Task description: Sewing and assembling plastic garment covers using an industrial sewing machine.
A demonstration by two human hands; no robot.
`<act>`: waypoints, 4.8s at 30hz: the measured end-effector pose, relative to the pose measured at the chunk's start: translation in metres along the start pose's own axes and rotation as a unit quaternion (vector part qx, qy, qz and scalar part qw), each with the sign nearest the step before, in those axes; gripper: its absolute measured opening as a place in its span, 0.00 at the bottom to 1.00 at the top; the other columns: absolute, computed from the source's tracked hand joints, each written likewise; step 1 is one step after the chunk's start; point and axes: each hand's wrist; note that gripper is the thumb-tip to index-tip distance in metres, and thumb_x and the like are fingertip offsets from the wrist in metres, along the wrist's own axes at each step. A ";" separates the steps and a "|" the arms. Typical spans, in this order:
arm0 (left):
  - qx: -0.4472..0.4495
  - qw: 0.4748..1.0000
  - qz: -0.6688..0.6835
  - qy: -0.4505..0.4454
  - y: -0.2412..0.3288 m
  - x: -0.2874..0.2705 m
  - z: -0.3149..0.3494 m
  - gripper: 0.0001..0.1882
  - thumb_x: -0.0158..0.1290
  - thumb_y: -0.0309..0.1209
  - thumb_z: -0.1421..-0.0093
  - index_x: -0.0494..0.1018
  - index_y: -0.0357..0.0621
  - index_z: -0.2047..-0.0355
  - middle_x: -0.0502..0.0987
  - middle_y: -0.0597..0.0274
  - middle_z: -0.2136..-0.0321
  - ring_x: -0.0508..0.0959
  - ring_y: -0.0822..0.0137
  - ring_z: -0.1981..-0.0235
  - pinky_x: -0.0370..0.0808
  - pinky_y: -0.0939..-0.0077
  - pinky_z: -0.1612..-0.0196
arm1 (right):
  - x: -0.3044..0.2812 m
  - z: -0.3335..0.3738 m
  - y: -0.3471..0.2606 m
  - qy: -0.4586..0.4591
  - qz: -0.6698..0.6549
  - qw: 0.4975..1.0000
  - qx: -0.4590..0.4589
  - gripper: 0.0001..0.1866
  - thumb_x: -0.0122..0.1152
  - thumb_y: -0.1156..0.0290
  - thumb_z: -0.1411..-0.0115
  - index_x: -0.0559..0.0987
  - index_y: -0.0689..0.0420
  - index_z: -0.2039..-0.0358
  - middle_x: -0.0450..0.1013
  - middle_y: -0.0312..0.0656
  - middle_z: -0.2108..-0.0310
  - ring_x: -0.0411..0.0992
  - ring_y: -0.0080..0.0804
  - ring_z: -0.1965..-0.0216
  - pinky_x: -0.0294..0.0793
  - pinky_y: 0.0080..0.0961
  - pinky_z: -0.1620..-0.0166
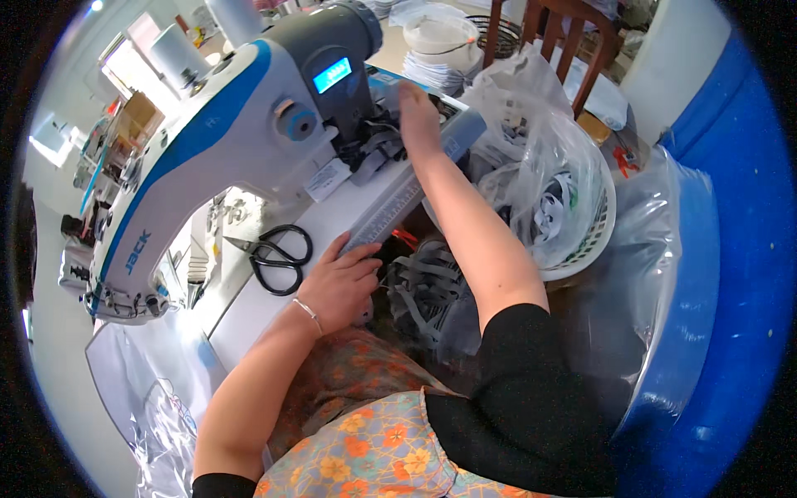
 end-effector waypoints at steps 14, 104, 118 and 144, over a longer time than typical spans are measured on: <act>-0.242 0.824 0.497 0.126 0.030 -0.046 0.054 0.06 0.49 0.26 0.36 0.75 0.37 0.63 0.81 0.59 0.67 0.81 0.63 0.65 0.77 0.67 0.57 | -0.023 0.214 -0.062 -0.005 -0.159 0.987 -0.021 0.13 0.51 0.71 0.32 0.76 0.61 0.51 0.76 0.43 0.52 0.72 0.28 0.51 0.68 0.25 0.44; -0.402 0.890 -0.072 0.205 -0.081 -0.018 0.300 0.07 0.52 0.32 0.45 0.77 0.44 0.72 0.79 0.58 0.66 0.78 0.58 0.57 0.72 0.62 0.49 | 0.260 0.284 -0.042 -0.435 0.241 0.843 -0.205 0.10 0.64 0.68 0.38 0.81 0.58 0.58 0.77 0.39 0.71 0.73 0.22 0.70 0.73 0.21 0.64; -0.453 0.887 0.066 0.053 -0.044 -0.082 0.315 0.16 0.52 0.36 0.42 0.77 0.36 0.59 0.80 0.48 0.56 0.77 0.47 0.52 0.72 0.60 0.45 | 0.157 0.384 -0.057 -0.566 0.157 0.751 -0.302 0.05 0.64 0.76 0.41 0.81 0.63 0.65 0.78 0.44 0.71 0.76 0.29 0.72 0.74 0.26 0.67; -0.808 0.500 -0.005 0.310 0.317 -0.089 0.719 0.19 0.48 0.42 0.32 0.79 0.38 0.63 0.80 0.59 0.74 0.80 0.65 0.72 0.78 0.68 0.67 | 0.081 0.465 -0.119 -0.517 -0.049 0.647 0.558 0.23 0.57 0.68 0.37 0.73 0.70 0.46 0.75 0.48 0.51 0.75 0.35 0.52 0.74 0.32 0.48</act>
Point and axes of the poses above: each hand's wrist, its own z-axis away from the middle knuckle, its own x-axis out of the palm, y = z × x
